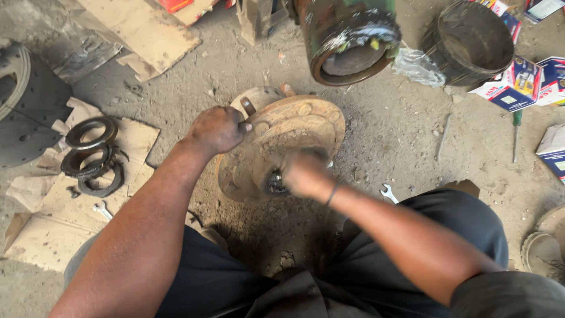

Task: The person scrapes a brake drum with a metal tool to remove rust and debris. They rotate the drum and continue scraping different areas to clean the surface.

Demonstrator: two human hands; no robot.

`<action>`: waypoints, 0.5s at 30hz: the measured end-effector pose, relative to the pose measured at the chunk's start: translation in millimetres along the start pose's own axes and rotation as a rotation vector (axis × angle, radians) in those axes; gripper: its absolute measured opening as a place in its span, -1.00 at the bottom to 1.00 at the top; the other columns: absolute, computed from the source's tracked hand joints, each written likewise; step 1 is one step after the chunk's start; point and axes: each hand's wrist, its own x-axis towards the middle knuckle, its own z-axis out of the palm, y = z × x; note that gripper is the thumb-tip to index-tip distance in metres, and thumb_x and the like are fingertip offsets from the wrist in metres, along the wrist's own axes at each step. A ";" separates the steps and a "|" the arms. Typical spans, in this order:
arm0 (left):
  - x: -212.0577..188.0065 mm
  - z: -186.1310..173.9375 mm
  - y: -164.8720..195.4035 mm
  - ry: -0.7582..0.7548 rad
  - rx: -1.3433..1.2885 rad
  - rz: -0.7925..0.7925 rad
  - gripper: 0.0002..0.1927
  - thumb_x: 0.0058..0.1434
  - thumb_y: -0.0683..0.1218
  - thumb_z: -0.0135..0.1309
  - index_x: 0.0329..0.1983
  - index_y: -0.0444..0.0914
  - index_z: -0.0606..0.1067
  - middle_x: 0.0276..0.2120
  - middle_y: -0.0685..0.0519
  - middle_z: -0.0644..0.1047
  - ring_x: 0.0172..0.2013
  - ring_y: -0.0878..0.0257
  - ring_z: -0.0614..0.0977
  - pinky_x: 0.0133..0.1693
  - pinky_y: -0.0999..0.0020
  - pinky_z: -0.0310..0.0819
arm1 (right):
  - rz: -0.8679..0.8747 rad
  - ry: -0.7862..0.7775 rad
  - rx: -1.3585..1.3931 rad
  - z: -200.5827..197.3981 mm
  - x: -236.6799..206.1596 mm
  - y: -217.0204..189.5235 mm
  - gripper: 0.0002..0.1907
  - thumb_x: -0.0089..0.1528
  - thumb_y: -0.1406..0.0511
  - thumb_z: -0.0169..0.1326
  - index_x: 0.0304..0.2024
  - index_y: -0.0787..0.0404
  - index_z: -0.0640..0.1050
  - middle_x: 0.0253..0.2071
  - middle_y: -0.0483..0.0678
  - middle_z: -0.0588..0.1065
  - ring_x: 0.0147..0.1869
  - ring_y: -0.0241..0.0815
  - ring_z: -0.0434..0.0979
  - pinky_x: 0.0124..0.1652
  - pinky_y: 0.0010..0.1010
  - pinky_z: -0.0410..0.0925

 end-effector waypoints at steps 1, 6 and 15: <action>-0.8 -0.1 -0.1 -0.038 -0.014 -0.017 -0.48 0.43 0.28 -0.13 -0.16 -0.24 0.55 -0.41 -0.03 0.52 -0.38 0.20 0.54 -0.13 0.11 0.53 | 0.110 -0.013 0.007 -16.2 3.4 9.7 -0.65 0.40 0.21 -0.14 -0.23 0.31 0.57 -0.51 -0.02 0.40 -0.52 -0.13 0.40 -0.45 -0.15 0.41; 1.9 -3.5 -2.5 -0.102 -0.099 0.011 -0.49 0.43 0.26 -0.14 -0.22 -0.21 0.59 -0.46 -0.01 0.52 -0.43 0.19 0.53 -0.16 0.13 0.57 | 0.351 0.038 -0.046 -53.4 15.9 57.3 -0.73 0.40 0.30 -0.19 -0.16 0.21 0.57 -0.52 0.00 0.41 -0.54 -0.20 0.37 -0.50 -0.22 0.38; 1.9 0.3 -0.9 -0.073 -0.047 -0.027 -0.53 0.41 0.25 -0.13 -0.08 -0.21 0.54 -0.41 -0.06 0.52 -0.37 0.15 0.55 -0.16 0.11 0.57 | 0.060 0.078 0.011 19.6 -0.3 -22.1 -0.85 0.06 0.40 0.08 -0.37 0.37 0.61 -0.48 0.21 0.54 -0.43 0.06 0.59 -0.42 -0.18 0.47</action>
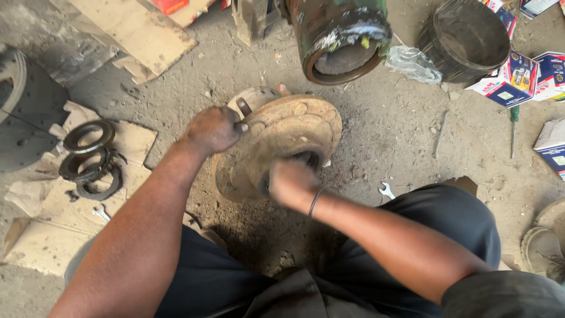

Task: The person scrapes a brake drum with a metal tool to remove rust and debris. They rotate the drum and continue scraping different areas to clean the surface.

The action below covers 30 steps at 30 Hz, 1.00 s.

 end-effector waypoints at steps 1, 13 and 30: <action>-0.4 -0.7 0.0 0.026 0.015 0.012 -0.52 0.42 0.25 -0.12 -0.09 -0.22 0.55 -0.40 -0.05 0.53 -0.36 0.16 0.56 -0.13 0.11 0.55 | -0.029 -0.012 -0.041 -5.5 -2.9 -5.3 -0.83 0.02 0.42 0.07 -0.36 0.35 0.61 -0.50 0.18 0.54 -0.46 0.00 0.58 -0.47 -0.19 0.47; -0.6 -8.4 3.0 0.023 0.025 0.033 -0.51 0.42 0.25 -0.09 -0.12 -0.24 0.58 -0.37 -0.07 0.56 -0.30 0.13 0.60 -0.06 0.04 0.50 | 0.124 0.113 -0.205 -49.2 11.4 39.2 -0.83 0.11 0.37 0.02 -0.35 0.27 0.63 -0.50 0.08 0.54 -0.47 -0.08 0.56 -0.50 -0.24 0.44; 3.7 -0.9 0.8 -0.016 0.055 0.014 -0.47 0.43 0.27 -0.14 -0.06 -0.26 0.55 -0.42 -0.04 0.53 -0.39 0.20 0.55 -0.11 0.10 0.56 | -0.019 0.136 -0.179 -36.3 -3.0 17.3 -0.59 0.23 0.42 -0.10 0.11 0.49 0.47 -0.47 0.14 0.57 -0.55 -0.09 0.56 -0.56 -0.23 0.45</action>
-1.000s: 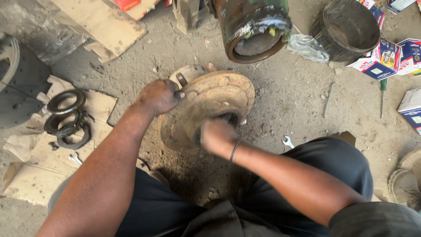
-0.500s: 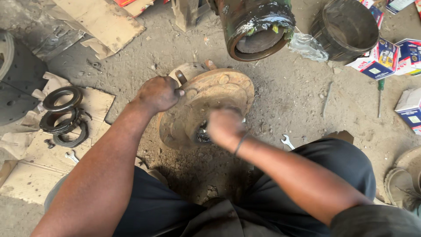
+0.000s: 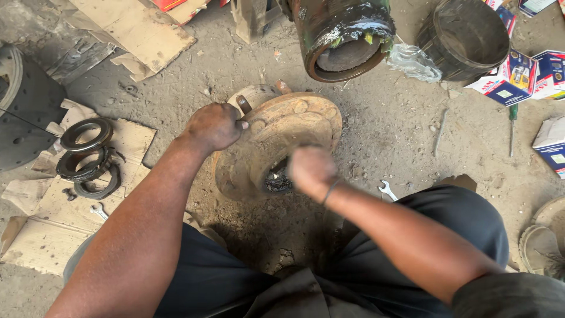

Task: The person scrapes a brake drum with a metal tool to remove rust and debris. They rotate the drum and continue scraping different areas to clean the surface.

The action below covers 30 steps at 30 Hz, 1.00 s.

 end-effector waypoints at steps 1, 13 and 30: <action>0.0 0.4 0.7 0.028 0.008 0.008 -0.47 0.42 0.28 -0.12 -0.06 -0.26 0.55 -0.42 -0.04 0.52 -0.38 0.20 0.54 -0.11 0.09 0.55 | -0.022 -0.068 -0.054 7.3 -0.1 -9.1 -0.58 0.22 0.43 -0.10 0.10 0.54 0.46 -0.46 0.13 0.58 -0.52 -0.11 0.55 -0.53 -0.26 0.45; -1.5 8.0 -1.4 0.117 0.007 0.027 -0.50 0.42 0.26 -0.10 -0.05 -0.23 0.57 -0.41 -0.03 0.55 -0.35 0.19 0.59 -0.07 0.06 0.55 | 0.212 -0.145 0.124 -17.6 16.2 23.3 -0.75 0.34 0.32 -0.10 -0.11 0.23 0.60 -0.42 0.03 0.56 -0.45 -0.17 0.52 -0.46 -0.31 0.32; -7.2 1.1 1.5 0.128 -0.004 0.049 -0.52 0.43 0.23 -0.08 -0.11 -0.25 0.58 -0.44 -0.04 0.58 -0.38 0.21 0.60 -0.10 0.09 0.53 | 0.136 -0.177 0.064 -14.7 18.3 15.5 -0.73 0.26 0.43 -0.10 -0.07 0.27 0.58 -0.44 0.00 0.49 -0.51 -0.20 0.42 -0.53 -0.27 0.37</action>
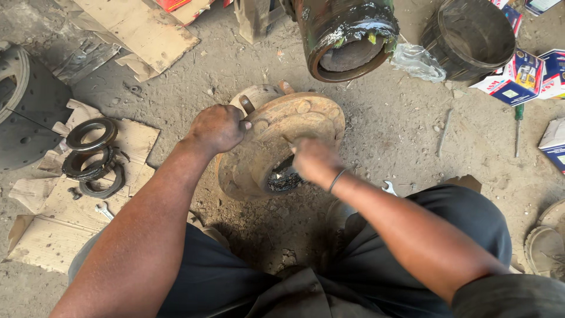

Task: The person scrapes a brake drum with a metal tool to remove rust and debris. They rotate the drum and continue scraping different areas to clean the surface.

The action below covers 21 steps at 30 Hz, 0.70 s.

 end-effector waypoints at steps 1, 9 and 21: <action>-0.4 -0.1 0.5 -0.026 -0.012 -0.024 -0.52 0.44 0.24 -0.09 -0.09 -0.24 0.58 -0.43 -0.04 0.58 -0.39 0.20 0.61 -0.11 0.10 0.55 | 0.021 -0.012 -0.021 5.1 -1.7 -5.8 -0.72 0.28 0.47 -0.12 -0.08 0.31 0.58 -0.46 0.02 0.50 -0.52 -0.20 0.42 -0.52 -0.27 0.37; -4.3 -0.9 3.9 -0.021 0.017 -0.027 -0.51 0.45 0.24 -0.11 -0.04 -0.24 0.57 -0.42 -0.03 0.54 -0.39 0.19 0.59 -0.14 0.12 0.56 | -0.189 0.109 -0.022 2.4 -10.6 -13.5 -0.68 0.23 0.43 -0.11 -0.05 0.17 0.60 -0.39 -0.04 0.44 -0.51 -0.24 0.33 -0.66 -0.36 0.33; -2.9 -0.3 4.1 -0.032 0.033 -0.014 -0.48 0.43 0.29 -0.13 -0.08 -0.23 0.56 -0.50 -0.01 0.52 -0.45 0.23 0.57 -0.22 0.14 0.58 | -0.260 -0.135 -0.290 56.7 -38.3 -43.6 -0.67 0.25 0.51 -0.21 -0.01 0.47 0.51 -0.49 0.00 0.56 -0.60 -0.26 0.45 -0.67 -0.37 0.36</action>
